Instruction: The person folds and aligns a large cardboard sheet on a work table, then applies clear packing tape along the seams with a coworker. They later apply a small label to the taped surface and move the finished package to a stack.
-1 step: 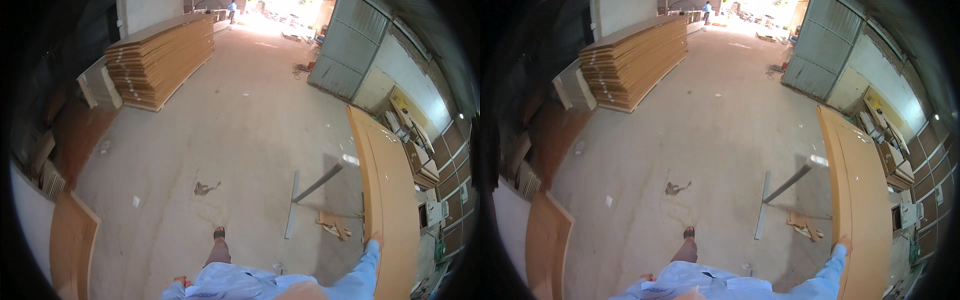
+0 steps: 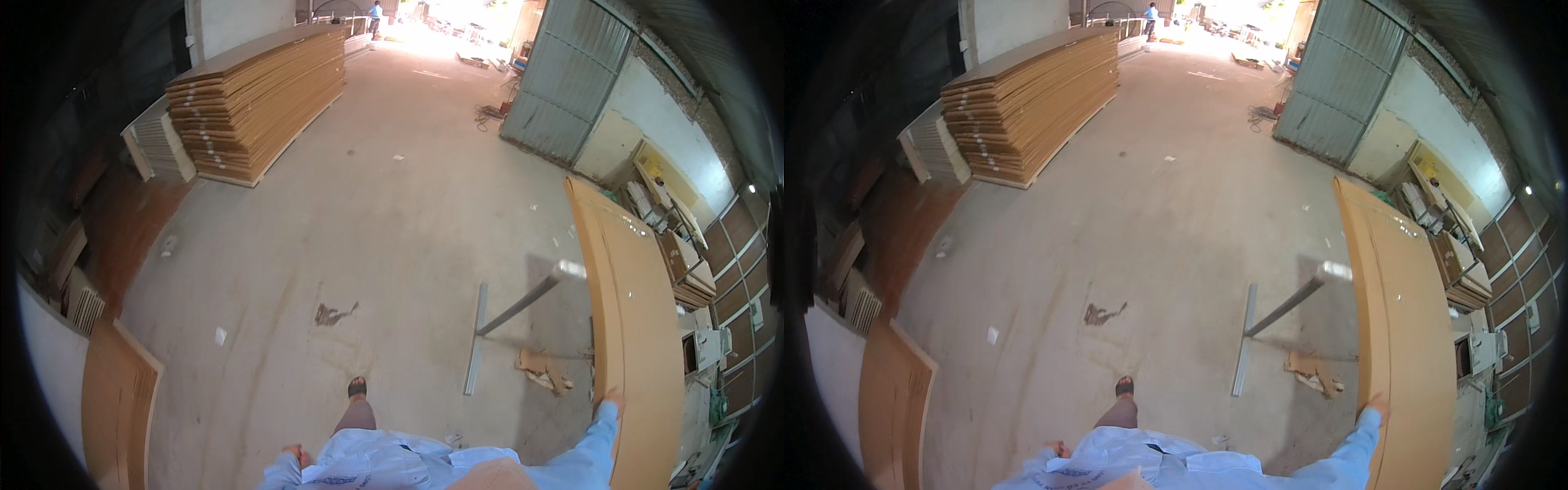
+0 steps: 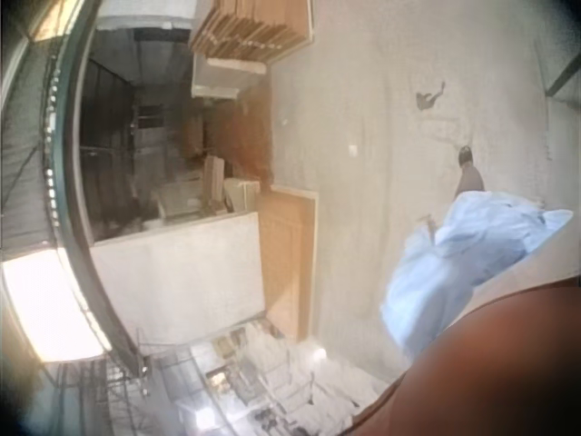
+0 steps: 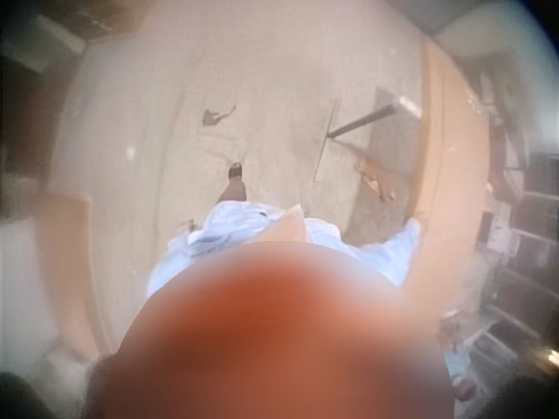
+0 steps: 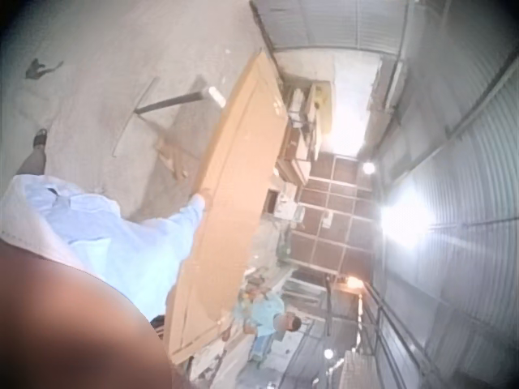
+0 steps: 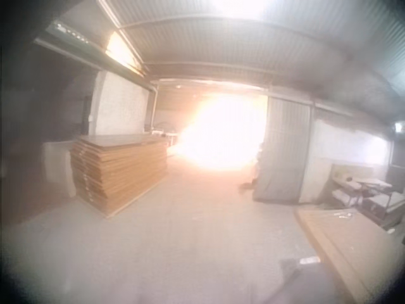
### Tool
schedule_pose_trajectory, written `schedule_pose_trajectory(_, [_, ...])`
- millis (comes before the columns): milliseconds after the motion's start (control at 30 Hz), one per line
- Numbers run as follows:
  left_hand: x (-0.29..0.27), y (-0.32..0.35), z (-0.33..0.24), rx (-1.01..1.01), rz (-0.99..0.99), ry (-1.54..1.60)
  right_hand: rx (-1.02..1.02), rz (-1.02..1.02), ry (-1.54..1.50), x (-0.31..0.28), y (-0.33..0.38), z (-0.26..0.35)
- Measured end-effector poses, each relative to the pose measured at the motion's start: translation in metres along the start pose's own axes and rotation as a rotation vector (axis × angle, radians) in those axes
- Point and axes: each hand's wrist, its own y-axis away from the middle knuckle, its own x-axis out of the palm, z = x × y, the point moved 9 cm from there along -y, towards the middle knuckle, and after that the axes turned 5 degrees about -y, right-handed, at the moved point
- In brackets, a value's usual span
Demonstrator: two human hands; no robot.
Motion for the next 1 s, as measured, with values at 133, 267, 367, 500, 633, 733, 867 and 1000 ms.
schedule_pose_trajectory(133, [0.015,-0.036,-0.305,0.216,-0.033,-0.032,0.396,-0.242,-0.130,-0.005,0.024,-0.038])
schedule_pose_trajectory(267, [0.072,-0.022,-0.613,0.620,-0.003,-0.197,0.499,-0.537,0.130,-0.019,0.039,-0.009])
schedule_pose_trajectory(367, [0.137,0.010,-0.776,0.871,0.070,-0.181,0.317,0.020,-0.110,0.020,-0.012,0.066])
schedule_pose_trajectory(500, [0.238,0.033,-0.892,0.875,0.125,-0.387,0.218,-0.221,-0.018,-0.013,-0.073,0.217])
schedule_pose_trajectory(633, [0.325,0.041,-0.905,0.586,0.253,-0.447,0.259,-0.072,-0.203,-0.030,-0.173,0.382])
schedule_pose_trajectory(733, [0.389,0.056,-0.916,0.555,0.356,-0.477,0.163,-0.067,-0.353,-0.065,-0.236,0.487])
schedule_pose_trajectory(867, [0.449,0.054,-0.942,0.434,0.321,-0.508,-0.023,-0.347,-0.395,-0.134,-0.328,0.586])
schedule_pose_trajectory(1000, [0.537,0.035,-1.008,0.403,0.344,-0.711,0.043,-0.285,-0.240,-0.125,-0.424,0.647])
